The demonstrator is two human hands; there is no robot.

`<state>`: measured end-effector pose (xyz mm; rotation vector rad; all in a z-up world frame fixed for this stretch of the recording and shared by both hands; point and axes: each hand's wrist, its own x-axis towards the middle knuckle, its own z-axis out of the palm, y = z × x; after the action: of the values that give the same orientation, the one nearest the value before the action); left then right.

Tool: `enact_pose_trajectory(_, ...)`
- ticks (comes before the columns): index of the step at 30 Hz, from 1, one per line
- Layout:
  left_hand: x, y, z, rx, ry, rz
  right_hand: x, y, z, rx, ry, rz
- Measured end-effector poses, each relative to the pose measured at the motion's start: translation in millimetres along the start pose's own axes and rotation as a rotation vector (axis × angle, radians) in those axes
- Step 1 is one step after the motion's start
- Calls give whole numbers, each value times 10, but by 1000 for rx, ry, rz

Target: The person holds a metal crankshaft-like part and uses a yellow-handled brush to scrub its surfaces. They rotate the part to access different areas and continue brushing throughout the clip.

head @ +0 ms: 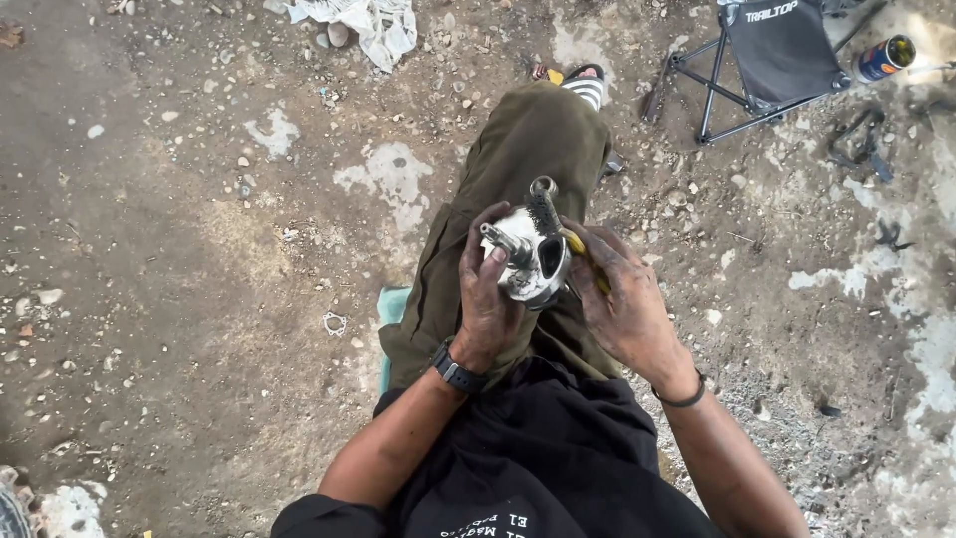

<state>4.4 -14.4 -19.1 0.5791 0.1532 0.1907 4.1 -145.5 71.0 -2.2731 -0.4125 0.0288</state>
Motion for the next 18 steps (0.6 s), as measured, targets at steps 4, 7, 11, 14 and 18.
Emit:
enact_pose_trajectory(4, -18, 7, 16, -95, -26, -2, -12, -4, 45, 19, 27, -20)
enact_pose_trajectory(7, -28, 76, 64, -148, -79, -4, -68, -35, 101, 99, 55, -14)
enact_pose_trajectory(11, -42, 79, 28, -194, -110, -51, -65, -125, 97, -48, 50, -95)
enact_pose_trajectory(14, -75, 46, -33, -289, -113, -132, -90, -182, 125, 58, 30, -42)
enact_pose_trajectory(18, -108, 74, -52, -374, -149, -247, -99, -347, 43, -56, 35, -105)
